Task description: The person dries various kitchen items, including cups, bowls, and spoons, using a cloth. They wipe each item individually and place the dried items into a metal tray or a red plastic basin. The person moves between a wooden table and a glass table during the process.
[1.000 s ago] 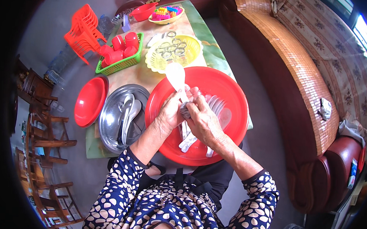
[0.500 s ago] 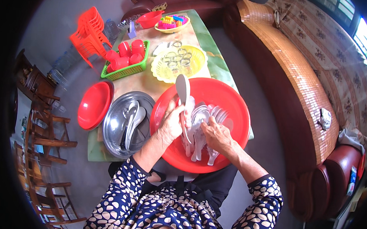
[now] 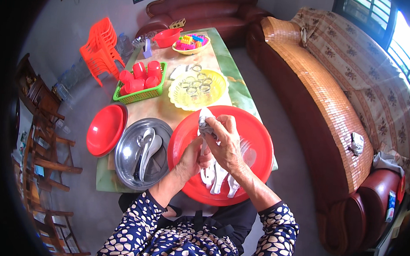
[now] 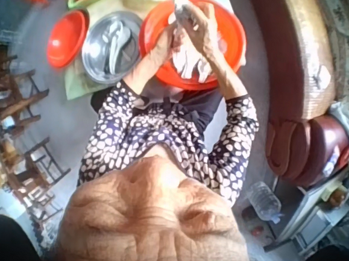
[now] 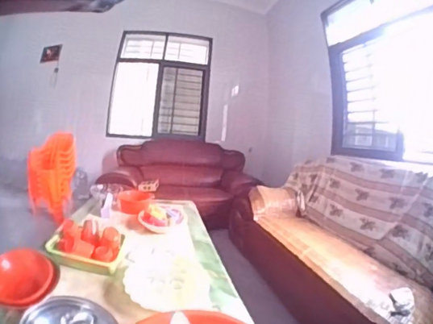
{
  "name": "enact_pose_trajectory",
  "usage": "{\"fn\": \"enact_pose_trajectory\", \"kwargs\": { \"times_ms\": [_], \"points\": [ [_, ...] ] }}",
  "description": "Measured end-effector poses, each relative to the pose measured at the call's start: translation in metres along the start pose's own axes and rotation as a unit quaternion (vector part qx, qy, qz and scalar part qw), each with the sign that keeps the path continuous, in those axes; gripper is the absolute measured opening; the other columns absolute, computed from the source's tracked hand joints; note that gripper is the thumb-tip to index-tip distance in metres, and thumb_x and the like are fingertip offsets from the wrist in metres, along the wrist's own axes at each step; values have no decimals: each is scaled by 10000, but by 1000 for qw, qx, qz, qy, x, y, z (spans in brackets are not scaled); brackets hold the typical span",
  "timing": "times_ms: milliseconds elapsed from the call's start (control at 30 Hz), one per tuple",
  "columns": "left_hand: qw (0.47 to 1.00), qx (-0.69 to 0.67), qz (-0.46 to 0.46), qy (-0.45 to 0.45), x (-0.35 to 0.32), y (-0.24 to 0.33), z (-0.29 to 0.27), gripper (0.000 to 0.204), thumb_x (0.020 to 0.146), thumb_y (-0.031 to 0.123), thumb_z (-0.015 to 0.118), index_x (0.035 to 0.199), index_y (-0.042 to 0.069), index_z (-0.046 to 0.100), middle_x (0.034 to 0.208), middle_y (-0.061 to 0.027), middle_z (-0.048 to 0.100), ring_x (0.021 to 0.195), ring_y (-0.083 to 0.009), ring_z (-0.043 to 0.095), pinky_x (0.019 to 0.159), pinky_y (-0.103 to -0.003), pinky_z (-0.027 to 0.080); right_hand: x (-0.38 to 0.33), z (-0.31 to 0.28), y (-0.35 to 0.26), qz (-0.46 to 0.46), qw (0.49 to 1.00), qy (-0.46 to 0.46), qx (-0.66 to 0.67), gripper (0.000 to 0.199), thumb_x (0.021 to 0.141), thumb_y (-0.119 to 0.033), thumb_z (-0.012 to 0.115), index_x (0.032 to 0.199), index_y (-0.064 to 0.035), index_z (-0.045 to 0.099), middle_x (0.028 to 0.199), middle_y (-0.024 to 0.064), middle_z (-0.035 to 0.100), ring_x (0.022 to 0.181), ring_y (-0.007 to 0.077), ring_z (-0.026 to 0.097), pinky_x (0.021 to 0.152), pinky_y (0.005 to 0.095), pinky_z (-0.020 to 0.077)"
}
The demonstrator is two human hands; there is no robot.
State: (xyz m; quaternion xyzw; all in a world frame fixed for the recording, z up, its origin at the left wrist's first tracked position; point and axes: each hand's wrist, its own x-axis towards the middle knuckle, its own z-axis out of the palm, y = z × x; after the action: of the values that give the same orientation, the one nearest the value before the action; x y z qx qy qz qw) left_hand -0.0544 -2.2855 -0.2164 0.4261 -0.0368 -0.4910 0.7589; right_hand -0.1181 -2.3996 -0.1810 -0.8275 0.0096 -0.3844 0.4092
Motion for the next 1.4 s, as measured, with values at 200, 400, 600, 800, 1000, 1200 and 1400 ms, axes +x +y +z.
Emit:
{"fn": "enact_pose_trajectory", "kwargs": {
  "times_ms": [200,400,600,800,1000,1200,1400],
  "points": [
    [999,7,-21,-32,-2,2,-5,396,861,471,492,680,119,471,566,48,360,403,-47,275,348,-202,200,29,-8,12,66,993,-42,93,347,764,-63,639,1105,-26,585,1034,119,538,935,185,567,749,284,481],
    [998,60,-20,-7,-4,-1,-2,599,833,692,338,718,121,479,557,47,358,395,-44,274,352,-204,212,30,-12,22,187,961,-43,198,291,818,-82,607,1097,-6,582,1002,120,611,809,179,603,723,278,489],
    [979,190,38,59,-3,-8,-4,658,804,751,282,750,125,476,556,50,353,428,-40,304,379,-199,269,-16,-1,-3,-127,979,-55,-152,385,702,21,603,1080,-47,580,1145,124,562,1037,346,502,860,411,453],
    [969,219,108,36,-15,-13,14,542,875,634,351,741,118,443,554,40,347,405,-43,289,365,-193,220,-4,-18,0,-27,999,7,-46,408,713,77,556,1106,-34,573,1137,130,582,1052,317,517,911,383,419],
    [989,135,53,-22,-22,-16,14,430,869,572,462,860,143,469,626,45,405,450,-28,325,387,-171,243,-3,-34,5,80,993,-12,88,446,720,102,530,1133,-61,571,1116,128,591,1067,280,529,886,350,450],
    [989,127,77,10,-24,-12,12,408,887,512,487,1039,138,549,760,59,503,570,7,401,448,-140,322,-19,-21,-13,-130,977,-56,-159,419,665,61,601,1067,-55,596,1181,90,560,1072,344,469,870,389,450],
    [990,130,60,6,-25,-11,5,423,882,493,513,1022,95,553,817,0,542,555,-27,417,455,-166,314,10,-35,-2,-39,998,-38,-42,430,693,84,553,1105,-36,561,1126,134,581,1047,329,518,911,397,410]
  ]
}}
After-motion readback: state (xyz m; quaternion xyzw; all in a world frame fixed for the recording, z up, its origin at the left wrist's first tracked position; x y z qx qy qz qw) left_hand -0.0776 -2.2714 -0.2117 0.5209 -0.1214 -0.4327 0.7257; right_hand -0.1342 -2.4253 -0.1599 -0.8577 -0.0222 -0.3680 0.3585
